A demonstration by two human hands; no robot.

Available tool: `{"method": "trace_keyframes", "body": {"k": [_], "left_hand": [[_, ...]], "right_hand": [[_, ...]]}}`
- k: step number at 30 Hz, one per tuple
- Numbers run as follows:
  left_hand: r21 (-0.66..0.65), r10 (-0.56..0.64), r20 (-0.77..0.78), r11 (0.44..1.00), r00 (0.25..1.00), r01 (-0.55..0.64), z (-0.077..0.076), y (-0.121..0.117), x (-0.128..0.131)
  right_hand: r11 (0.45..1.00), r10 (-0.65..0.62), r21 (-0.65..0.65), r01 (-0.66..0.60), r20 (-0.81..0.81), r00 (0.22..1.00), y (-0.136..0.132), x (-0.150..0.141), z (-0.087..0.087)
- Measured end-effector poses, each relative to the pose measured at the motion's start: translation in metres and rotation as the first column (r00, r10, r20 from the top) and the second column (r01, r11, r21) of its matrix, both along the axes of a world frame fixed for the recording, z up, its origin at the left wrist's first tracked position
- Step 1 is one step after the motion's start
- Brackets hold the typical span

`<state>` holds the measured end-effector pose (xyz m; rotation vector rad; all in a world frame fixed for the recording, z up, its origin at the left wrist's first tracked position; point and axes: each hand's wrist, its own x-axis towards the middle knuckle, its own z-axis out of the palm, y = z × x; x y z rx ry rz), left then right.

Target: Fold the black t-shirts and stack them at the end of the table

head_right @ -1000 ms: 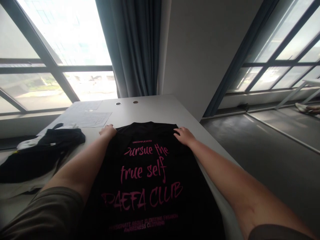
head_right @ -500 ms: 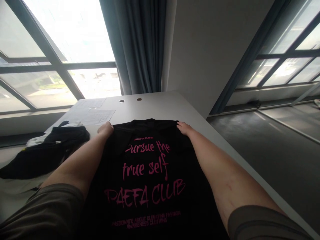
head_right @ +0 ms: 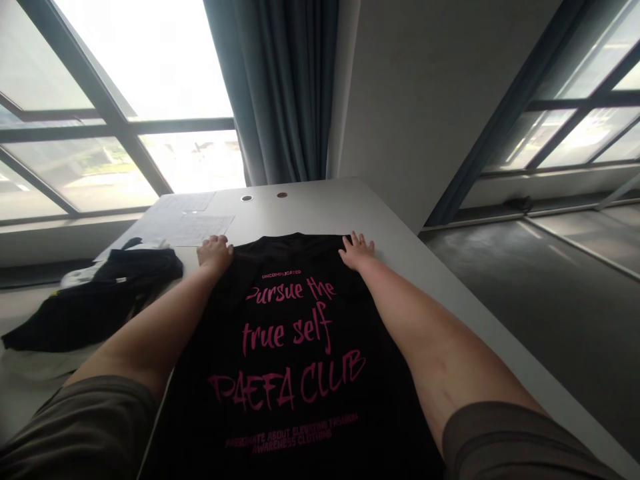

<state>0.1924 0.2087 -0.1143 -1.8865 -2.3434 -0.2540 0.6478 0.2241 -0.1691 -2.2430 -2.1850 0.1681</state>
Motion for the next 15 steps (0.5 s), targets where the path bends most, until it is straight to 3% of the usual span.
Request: {"method": "trace_keyframes", "body": {"k": [2,6,10,15], "left_hand": [[0.015,-0.154,-0.040,0.988,0.987,0.154,-0.003,-0.015,0.015],[-0.166,-0.360,0.002,0.920,0.933,0.355,-0.022,-0.035,0.042],[-0.245,-0.353,0.094,0.898,0.931,0.366,-0.035,-0.024,0.055],[-0.250,-0.312,0.151,0.906,0.938,0.341,-0.035,0.008,0.057]], "right_hand": [[0.996,0.078,0.036,-0.078,0.010,0.997,-0.011,-0.010,-0.001],[0.993,0.116,0.031,-0.115,-0.021,0.993,-0.034,-0.034,-0.003],[0.997,0.073,0.020,-0.073,-0.023,0.997,-0.044,-0.048,-0.001],[0.988,0.152,0.034,-0.152,0.000,0.988,-0.055,-0.052,0.001]]}}
